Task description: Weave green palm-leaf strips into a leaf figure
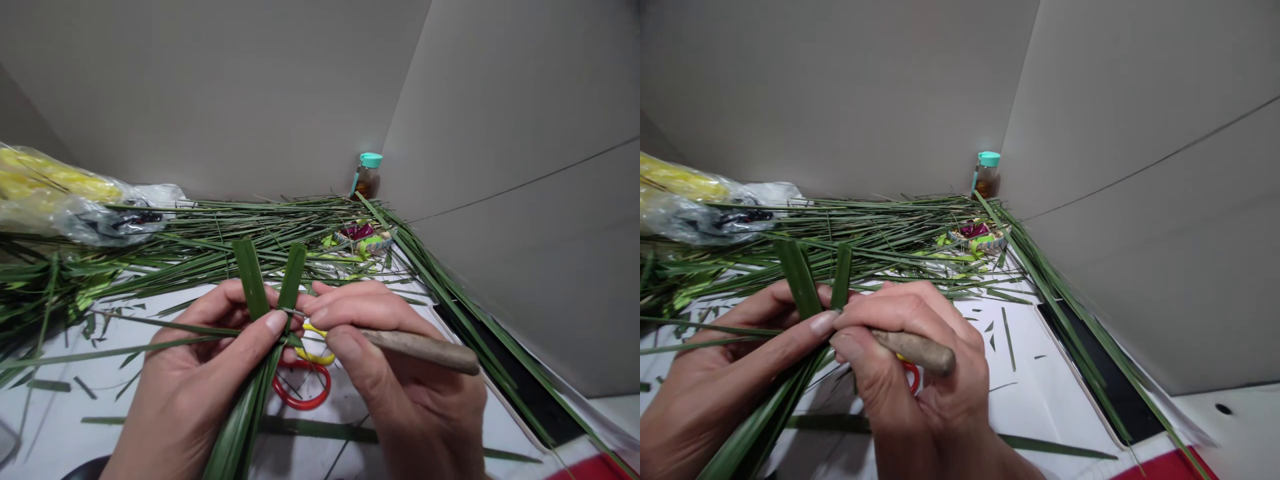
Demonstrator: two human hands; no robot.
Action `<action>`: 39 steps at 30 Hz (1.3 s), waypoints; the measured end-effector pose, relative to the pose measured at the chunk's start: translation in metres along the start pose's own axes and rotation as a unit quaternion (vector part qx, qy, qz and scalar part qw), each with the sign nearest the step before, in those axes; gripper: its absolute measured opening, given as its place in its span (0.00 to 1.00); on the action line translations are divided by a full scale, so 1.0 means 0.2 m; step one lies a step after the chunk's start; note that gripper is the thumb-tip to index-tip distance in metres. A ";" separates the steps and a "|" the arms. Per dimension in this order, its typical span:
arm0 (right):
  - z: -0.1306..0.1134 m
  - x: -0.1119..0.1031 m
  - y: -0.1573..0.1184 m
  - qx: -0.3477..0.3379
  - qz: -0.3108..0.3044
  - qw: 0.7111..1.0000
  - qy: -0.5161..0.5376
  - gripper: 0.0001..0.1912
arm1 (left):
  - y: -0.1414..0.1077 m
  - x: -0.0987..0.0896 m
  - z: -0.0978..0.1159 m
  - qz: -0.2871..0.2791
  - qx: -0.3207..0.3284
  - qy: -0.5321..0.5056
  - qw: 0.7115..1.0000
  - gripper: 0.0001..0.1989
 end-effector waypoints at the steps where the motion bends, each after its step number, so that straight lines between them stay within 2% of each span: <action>1: 0.00 0.00 0.00 0.000 -0.002 1.000 -0.004 0.10 | 0.00 0.00 0.00 -0.002 0.003 0.004 1.000 0.06; 8: 0.00 0.00 0.00 0.005 -0.005 1.000 -0.008 0.10 | 0.00 0.00 0.00 -0.029 0.012 0.011 0.999 0.07; 22: 0.00 0.00 0.01 -0.020 -0.020 1.000 0.010 0.10 | 0.01 0.00 0.00 0.001 -0.018 0.003 1.000 0.09; 26: 0.00 0.01 0.02 -0.033 -0.026 0.999 -0.005 0.10 | 0.00 0.10 -0.02 -0.001 -0.020 -0.012 1.000 0.14; 29: -0.01 0.01 0.02 -0.043 -0.024 0.999 -0.022 0.10 | -0.01 0.21 -0.06 -0.038 -0.030 -0.055 0.997 0.16; 31: -0.01 0.00 0.01 -0.040 -0.015 0.998 -0.036 0.10 | -0.02 0.24 -0.06 -0.057 -0.036 -0.076 0.995 0.15; 33: -0.01 -0.01 0.01 -0.031 -0.010 0.998 -0.050 0.10 | -0.03 0.21 -0.05 -0.052 -0.031 -0.077 0.995 0.13; 35: 0.01 -0.01 0.00 -0.028 -0.010 0.997 -0.066 0.10 | -0.02 0.14 -0.02 -0.032 -0.019 -0.066 0.997 0.11; 39: 0.02 -0.01 0.01 -0.051 -0.002 0.993 -0.103 0.10 | -0.01 0.03 0.02 -0.009 0.008 -0.064 0.998 0.04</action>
Point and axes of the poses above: each hand's wrist, its own y-axis towards the middle knuckle, its own x-axis out of the palm, z = x × y, the point moved 6 cm from there along y, towards the middle knuckle, and after that the axes turned 10 degrees about x, right-handed, at the moved point
